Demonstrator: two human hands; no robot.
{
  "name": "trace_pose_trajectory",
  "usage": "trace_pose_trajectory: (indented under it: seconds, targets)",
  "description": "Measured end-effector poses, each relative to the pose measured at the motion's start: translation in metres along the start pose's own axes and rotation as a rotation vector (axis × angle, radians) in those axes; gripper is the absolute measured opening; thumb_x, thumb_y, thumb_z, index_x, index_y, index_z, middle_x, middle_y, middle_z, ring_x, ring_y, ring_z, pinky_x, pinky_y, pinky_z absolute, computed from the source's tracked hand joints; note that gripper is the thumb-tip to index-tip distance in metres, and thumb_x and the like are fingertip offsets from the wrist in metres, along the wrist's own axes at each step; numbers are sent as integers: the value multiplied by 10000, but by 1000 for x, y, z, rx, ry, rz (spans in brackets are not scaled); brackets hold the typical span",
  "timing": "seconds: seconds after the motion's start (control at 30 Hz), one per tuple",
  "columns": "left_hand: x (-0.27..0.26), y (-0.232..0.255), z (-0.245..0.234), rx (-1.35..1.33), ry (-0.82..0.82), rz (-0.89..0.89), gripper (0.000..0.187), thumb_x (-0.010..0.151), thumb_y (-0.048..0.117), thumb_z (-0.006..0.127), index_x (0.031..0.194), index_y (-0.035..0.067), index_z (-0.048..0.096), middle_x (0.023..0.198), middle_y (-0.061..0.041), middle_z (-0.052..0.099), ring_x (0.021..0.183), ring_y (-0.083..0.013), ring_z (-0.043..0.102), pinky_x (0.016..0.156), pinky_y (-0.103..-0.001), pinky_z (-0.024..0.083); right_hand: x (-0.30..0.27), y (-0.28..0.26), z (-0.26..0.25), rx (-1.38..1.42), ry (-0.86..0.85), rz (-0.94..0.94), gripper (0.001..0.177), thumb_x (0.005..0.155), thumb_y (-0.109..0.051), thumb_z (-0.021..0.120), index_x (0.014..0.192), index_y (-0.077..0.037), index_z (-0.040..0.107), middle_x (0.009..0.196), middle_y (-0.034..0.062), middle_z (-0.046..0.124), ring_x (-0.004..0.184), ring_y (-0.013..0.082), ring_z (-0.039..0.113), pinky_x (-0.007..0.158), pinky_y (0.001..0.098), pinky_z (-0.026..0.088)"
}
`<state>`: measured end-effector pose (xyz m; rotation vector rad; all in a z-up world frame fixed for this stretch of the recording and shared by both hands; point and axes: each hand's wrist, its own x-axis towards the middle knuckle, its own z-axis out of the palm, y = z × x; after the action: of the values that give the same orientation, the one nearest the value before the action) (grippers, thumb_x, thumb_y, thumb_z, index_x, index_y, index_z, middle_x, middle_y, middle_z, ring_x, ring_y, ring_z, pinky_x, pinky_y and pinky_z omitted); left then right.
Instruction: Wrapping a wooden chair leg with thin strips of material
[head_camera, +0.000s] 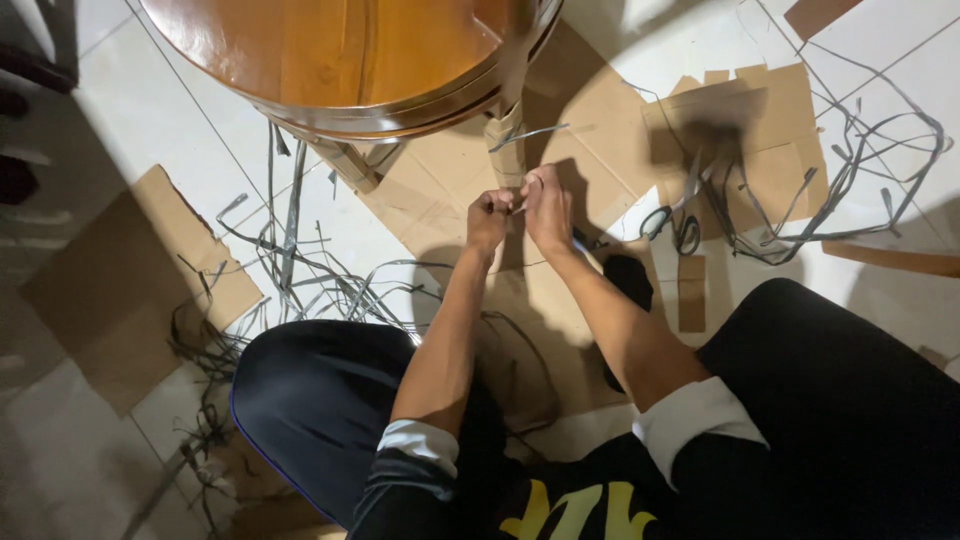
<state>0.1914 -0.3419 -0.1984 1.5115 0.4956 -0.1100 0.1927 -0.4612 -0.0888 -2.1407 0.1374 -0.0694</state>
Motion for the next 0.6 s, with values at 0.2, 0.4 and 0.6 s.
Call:
trace_pose_trajectory:
  seconds: [0.2,0.4,0.6]
  targets:
    - [-30,33,-11,-39,-7,17,150,1022,78,548,945,96,676,742,-3,601,703,-121,573,666,-244,516,0,-24,-15,-79,-6,-223,86,1043,-186,555,1032,-168,639,896,150,718,887,410,712,763,525,575]
    - [-58,69,-10,-254,23,20,123,1035,79,564,976,32,660,777,-26,577,733,-126,605,732,-237,562,-8,-18,-11,-164,-29,-262,145,1053,-261,568,1126,-238,692,1062,120,722,974,390,710,851,524,584]
    - [-78,79,-15,-276,32,10,103,1026,81,594,988,24,671,773,-47,603,734,-133,644,777,-285,600,-7,-2,-4,-173,-84,-258,150,1045,-279,577,1122,-261,705,1146,97,718,1047,390,691,904,536,569]
